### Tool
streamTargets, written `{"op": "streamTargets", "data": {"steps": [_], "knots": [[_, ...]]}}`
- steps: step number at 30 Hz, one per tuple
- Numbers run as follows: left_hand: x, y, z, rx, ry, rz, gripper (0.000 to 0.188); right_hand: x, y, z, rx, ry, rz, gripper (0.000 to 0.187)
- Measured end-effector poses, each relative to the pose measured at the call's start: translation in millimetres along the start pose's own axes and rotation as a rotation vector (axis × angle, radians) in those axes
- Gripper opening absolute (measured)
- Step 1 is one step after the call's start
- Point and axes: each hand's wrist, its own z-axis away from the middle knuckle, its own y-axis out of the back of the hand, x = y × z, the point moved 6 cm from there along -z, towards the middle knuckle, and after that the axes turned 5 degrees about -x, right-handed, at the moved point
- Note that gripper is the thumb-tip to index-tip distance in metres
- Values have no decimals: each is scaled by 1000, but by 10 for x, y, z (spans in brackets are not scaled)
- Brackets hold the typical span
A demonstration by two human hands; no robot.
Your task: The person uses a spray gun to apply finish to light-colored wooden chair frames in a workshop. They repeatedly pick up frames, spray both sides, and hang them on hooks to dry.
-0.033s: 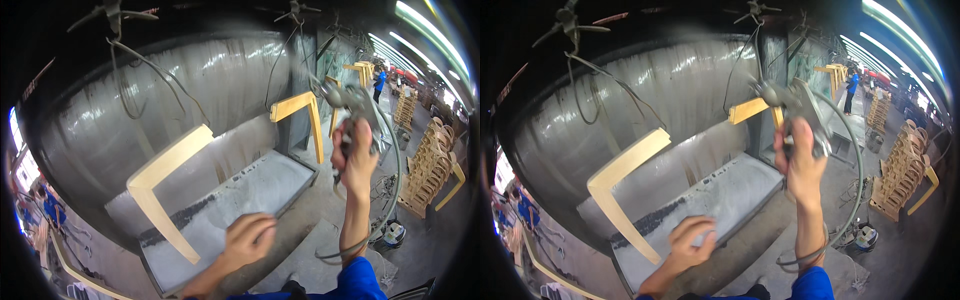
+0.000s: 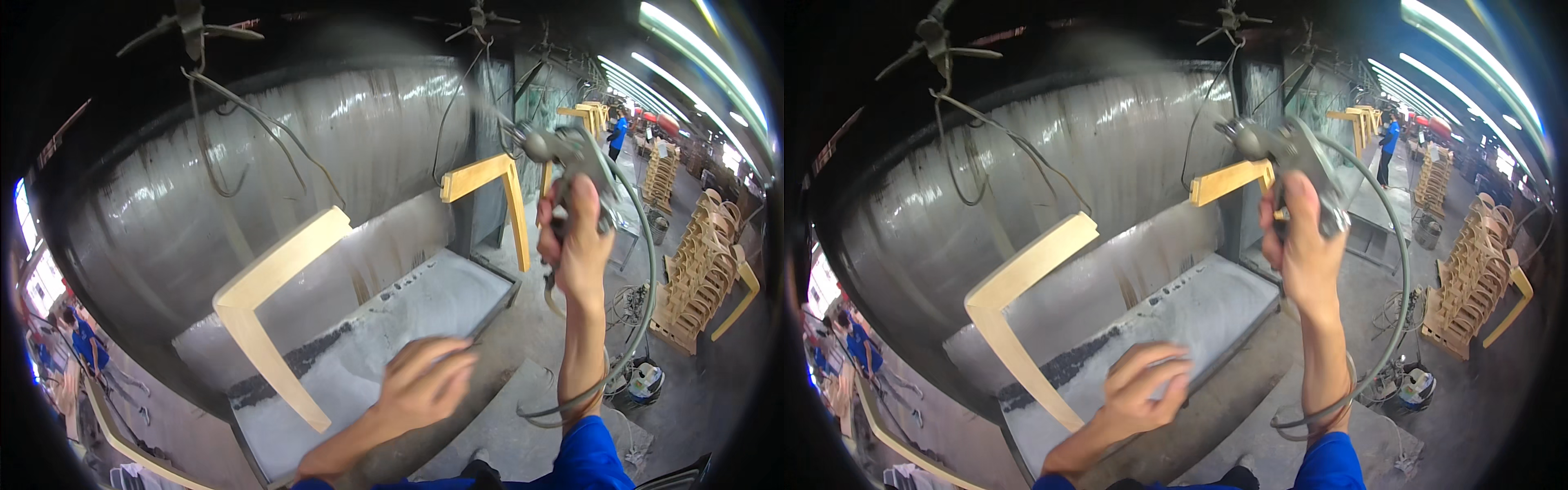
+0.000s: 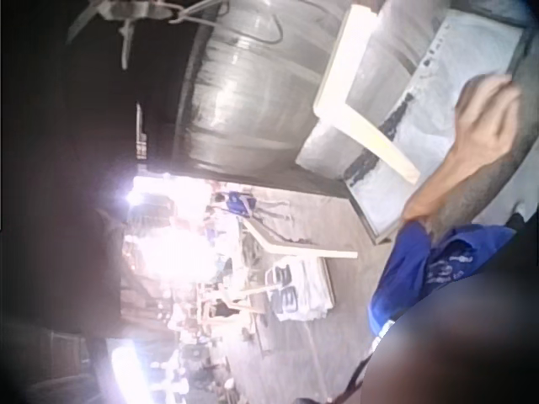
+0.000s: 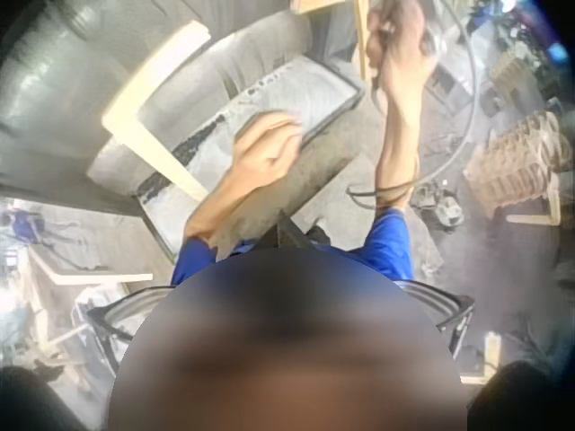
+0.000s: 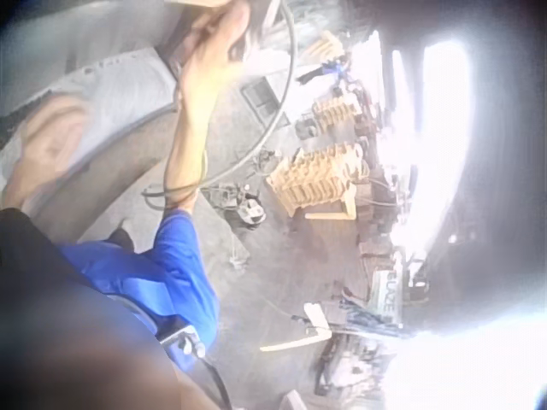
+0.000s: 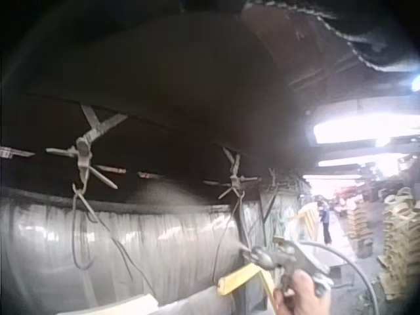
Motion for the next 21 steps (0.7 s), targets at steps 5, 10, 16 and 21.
{"op": "streamTargets", "data": {"steps": [5, 10, 16, 21], "knots": [[629, -103, -1580, 196, -570, -128, 38, -198, -146, -583, 15, 94, 80, 35], [1069, -267, -2246, 321, -728, -389, 36, -549, 72, -268, -29, 532, 671, 42], [1337, -300, -2358, 251, -740, -387, 26, -776, 311, -215, -4, 392, 555, 14], [1473, -210, -2363, 210, -731, -389, 26, -826, 301, -165, 29, 258, 349, 10]]}}
